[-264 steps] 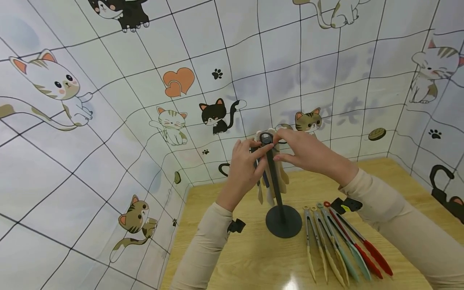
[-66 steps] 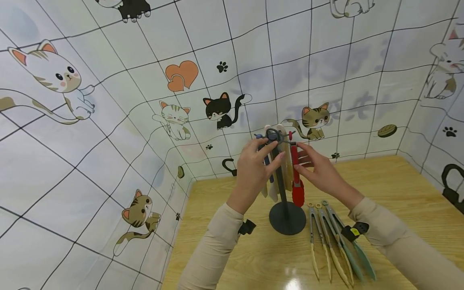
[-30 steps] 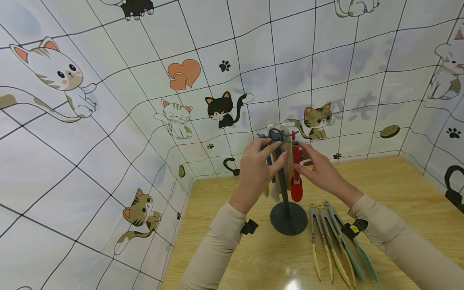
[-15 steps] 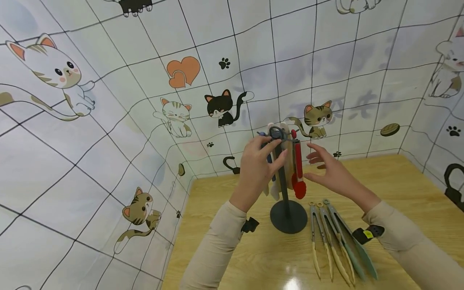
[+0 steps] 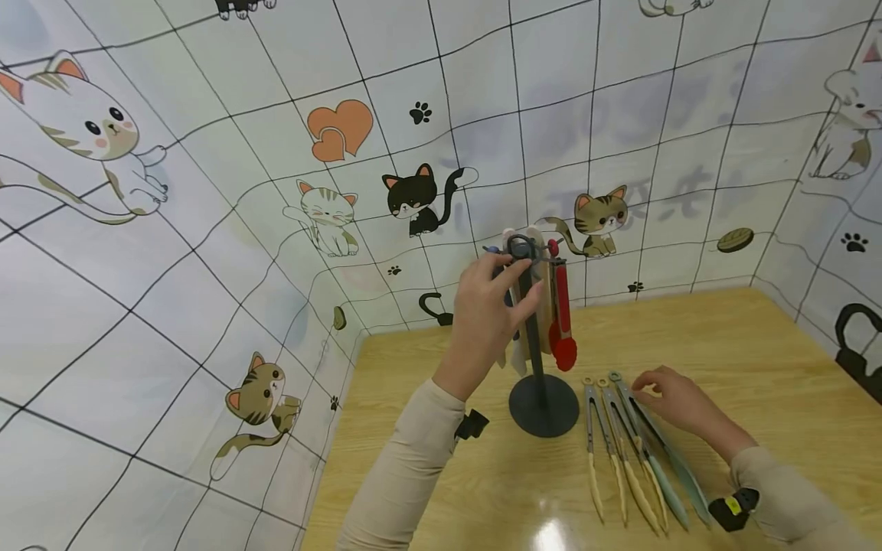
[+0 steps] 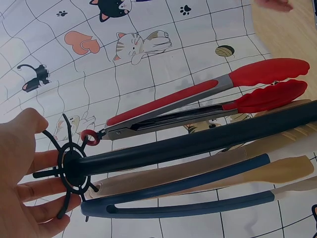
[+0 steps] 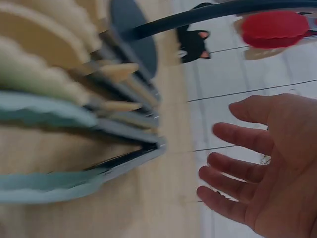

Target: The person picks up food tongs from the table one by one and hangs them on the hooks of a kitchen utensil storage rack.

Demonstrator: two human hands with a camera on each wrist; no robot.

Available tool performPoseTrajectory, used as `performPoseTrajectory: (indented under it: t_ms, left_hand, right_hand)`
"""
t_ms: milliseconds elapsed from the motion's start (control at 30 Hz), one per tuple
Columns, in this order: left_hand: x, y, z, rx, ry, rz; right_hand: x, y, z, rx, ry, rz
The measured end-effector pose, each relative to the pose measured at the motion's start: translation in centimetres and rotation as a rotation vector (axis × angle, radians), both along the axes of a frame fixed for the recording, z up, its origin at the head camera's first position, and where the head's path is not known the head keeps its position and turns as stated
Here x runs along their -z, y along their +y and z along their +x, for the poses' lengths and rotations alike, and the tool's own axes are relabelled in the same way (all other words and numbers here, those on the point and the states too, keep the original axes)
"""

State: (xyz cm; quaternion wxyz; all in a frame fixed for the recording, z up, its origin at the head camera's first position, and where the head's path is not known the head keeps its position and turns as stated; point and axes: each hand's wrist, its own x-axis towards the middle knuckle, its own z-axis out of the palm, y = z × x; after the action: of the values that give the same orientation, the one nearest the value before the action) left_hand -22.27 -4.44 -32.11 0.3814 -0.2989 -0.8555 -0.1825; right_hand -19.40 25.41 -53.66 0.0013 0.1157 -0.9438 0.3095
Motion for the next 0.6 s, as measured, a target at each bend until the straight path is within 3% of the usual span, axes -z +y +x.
performPoseTrajectory:
  t_ms: [133, 267, 600]
  left_hand:
    - [-0.1, 0.1, 0.0, -0.015, 0.002, -0.006]
    - [-0.1, 0.2, 0.0, -0.028, 0.000, -0.024]
    - [0.0, 0.4, 0.1, -0.060, 0.022, -0.052]
  right_hand:
    - [1.9, 0.5, 0.6, -0.023, -0.102, 0.114]
    - [2.8, 0.2, 1.2, -0.019, -0.192, 0.129]
    - [4.1, -0.4, 1.6, 0.047, -0.179, 0.169]
